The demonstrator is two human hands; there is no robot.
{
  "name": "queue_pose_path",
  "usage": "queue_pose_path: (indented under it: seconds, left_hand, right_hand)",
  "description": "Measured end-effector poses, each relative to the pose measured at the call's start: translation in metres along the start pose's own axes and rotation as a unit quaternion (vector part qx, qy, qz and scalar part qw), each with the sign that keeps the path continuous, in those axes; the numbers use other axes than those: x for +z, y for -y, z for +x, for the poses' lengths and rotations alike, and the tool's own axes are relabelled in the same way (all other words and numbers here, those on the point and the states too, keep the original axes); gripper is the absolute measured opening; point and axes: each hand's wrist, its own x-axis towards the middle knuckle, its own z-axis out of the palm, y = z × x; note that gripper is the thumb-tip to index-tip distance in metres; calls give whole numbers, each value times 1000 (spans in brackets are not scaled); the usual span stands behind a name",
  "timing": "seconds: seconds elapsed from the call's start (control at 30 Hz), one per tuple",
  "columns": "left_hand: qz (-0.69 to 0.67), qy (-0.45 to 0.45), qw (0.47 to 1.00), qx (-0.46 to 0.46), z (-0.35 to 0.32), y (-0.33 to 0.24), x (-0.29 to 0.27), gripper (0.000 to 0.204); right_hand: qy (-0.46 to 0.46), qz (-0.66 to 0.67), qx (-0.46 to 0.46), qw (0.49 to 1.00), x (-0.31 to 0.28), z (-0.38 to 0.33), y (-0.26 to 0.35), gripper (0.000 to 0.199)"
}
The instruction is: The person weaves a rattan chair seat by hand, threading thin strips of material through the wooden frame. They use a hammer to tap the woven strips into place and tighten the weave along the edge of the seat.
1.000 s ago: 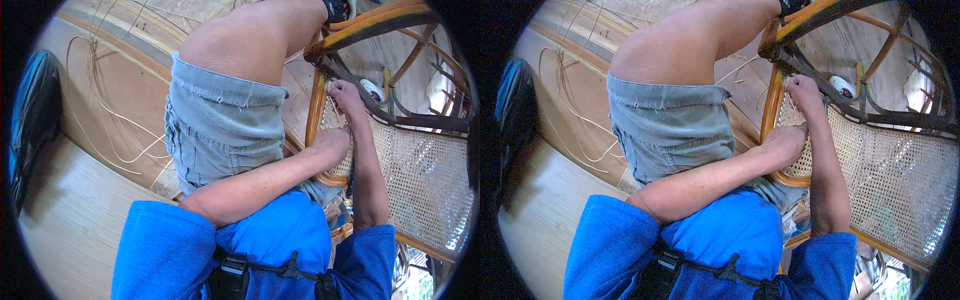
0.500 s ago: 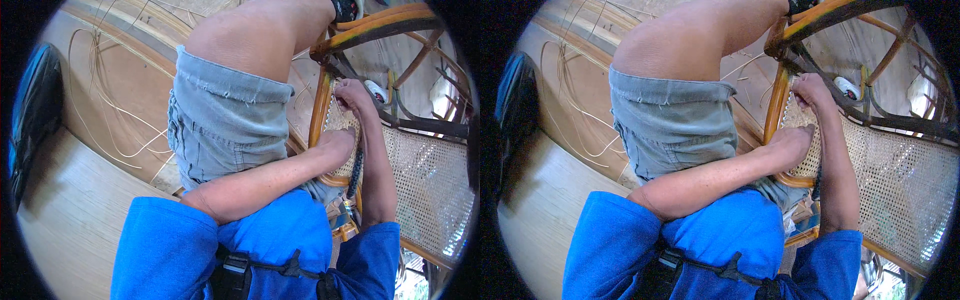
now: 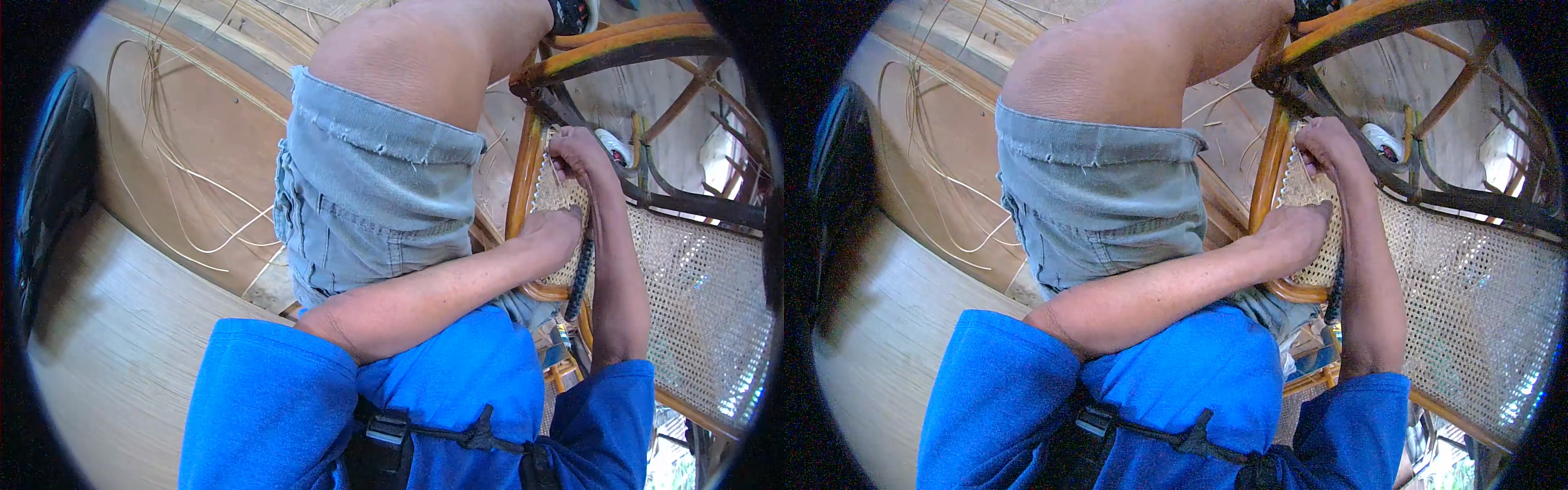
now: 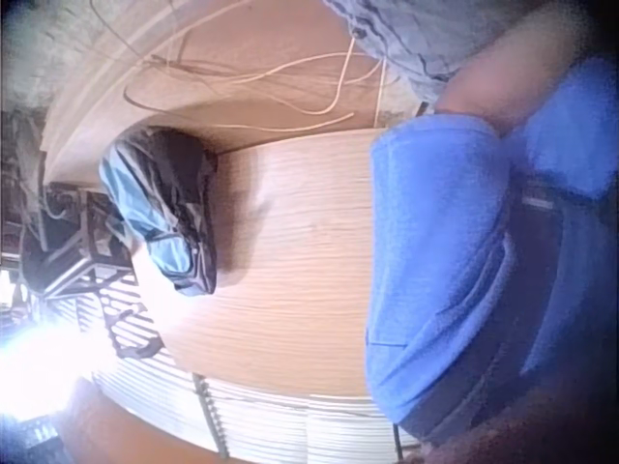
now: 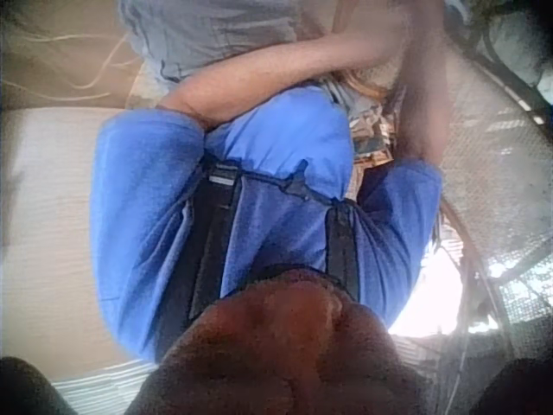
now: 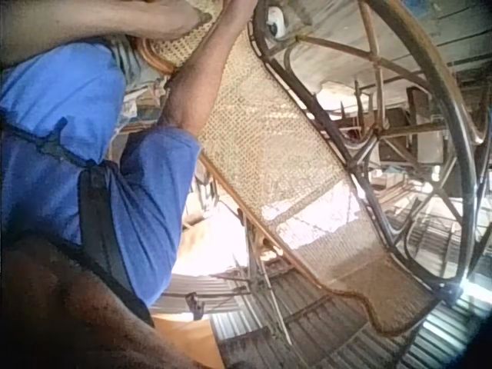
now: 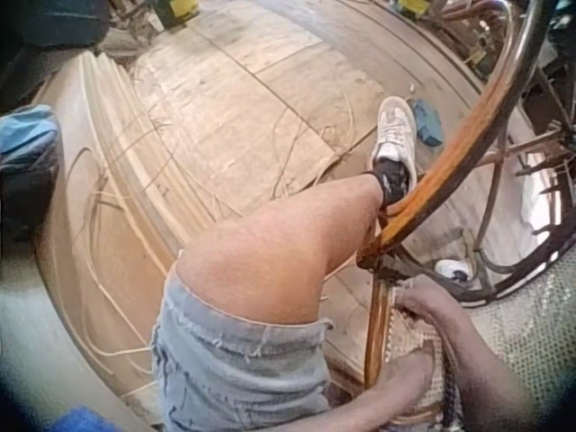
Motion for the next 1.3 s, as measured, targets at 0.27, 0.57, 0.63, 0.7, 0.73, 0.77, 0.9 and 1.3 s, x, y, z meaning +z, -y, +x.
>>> queue_pose_path:
  seconds: [0.27, 0.57, 0.63, 0.7, 0.73, 0.77, 0.9, 1.3]
  left_hand:
    - [-19, -13, 1000, 6, 0, 2, 3, 24]
    - [11, -10, 1000, 1, -1, 0, 2, 31]
    - [47, 12, 999, -6, -3, 3, 3, 32]
    - [72, 25, 997, -2, -4, 3, 3, 32]
    - [84, 32, 996, 0, -4, 3, 3, 32]
    - [69, 19, 997, 7, -5, 3, 4, 31]
    - [63, -21, 998, 24, -9, 5, 4, 27]
    - [65, -71, 993, 61, -14, 14, 9, 17]
  right_hand:
    - [-4, -187, -8, 982, 4, 15, 10, 22]
    - [-8, -142, -93, 985, 7, 18, -5, 16]
    - [-48, -172, -67, 982, 12, 9, 4, 20]
    - [-82, -277, -108, 951, 14, 12, 3, 19]
    - [-83, -250, -56, 963, 14, 5, 9, 19]
    - [-96, -263, -74, 957, 14, 8, 7, 19]
    - [-90, -250, -124, 956, 8, 15, -2, 18]
    - [-41, 146, -29, 988, 5, -14, -17, 14]
